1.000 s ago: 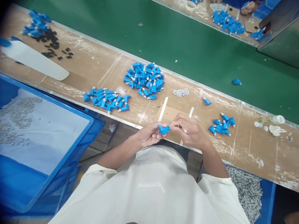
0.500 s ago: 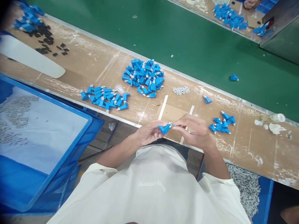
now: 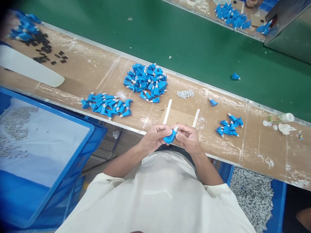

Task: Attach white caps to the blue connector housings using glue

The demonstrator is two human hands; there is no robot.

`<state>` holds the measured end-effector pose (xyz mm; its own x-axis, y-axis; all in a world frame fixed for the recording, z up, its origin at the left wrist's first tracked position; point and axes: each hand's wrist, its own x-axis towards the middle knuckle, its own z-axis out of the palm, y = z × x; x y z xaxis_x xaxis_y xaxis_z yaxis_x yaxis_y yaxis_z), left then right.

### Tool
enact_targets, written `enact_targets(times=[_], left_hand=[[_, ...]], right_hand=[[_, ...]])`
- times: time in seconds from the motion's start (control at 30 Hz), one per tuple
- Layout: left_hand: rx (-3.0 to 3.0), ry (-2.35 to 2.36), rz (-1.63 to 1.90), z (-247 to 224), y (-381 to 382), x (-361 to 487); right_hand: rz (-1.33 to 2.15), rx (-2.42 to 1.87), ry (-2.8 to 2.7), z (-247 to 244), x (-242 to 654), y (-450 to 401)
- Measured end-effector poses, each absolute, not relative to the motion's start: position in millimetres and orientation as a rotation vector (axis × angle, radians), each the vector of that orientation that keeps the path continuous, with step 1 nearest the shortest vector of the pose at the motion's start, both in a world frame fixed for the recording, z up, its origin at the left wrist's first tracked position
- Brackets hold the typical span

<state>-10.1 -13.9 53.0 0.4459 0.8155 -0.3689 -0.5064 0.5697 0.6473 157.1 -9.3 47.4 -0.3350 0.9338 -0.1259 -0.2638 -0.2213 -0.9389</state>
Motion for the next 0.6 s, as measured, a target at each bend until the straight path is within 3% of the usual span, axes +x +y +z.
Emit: enact_targets(times=[0.2,0.33,0.47,0.6], left_hand=[[0.498,0.726,0.878,44,-19,-6],[0.739,0.837,0.899,30,5,-19],[1.213,1.343,1.110,18,69,-56],[1.467,1.904,1.045,8,112,-90]], right_hand=[[1.549,-0.964,-1.045,37,150,-21],[1.646,-0.948,-1.018,30,158,-14],[1.741,-0.947,-1.035,24,173,-4],[1.713,-1.027,-1.093,16,192,-5]])
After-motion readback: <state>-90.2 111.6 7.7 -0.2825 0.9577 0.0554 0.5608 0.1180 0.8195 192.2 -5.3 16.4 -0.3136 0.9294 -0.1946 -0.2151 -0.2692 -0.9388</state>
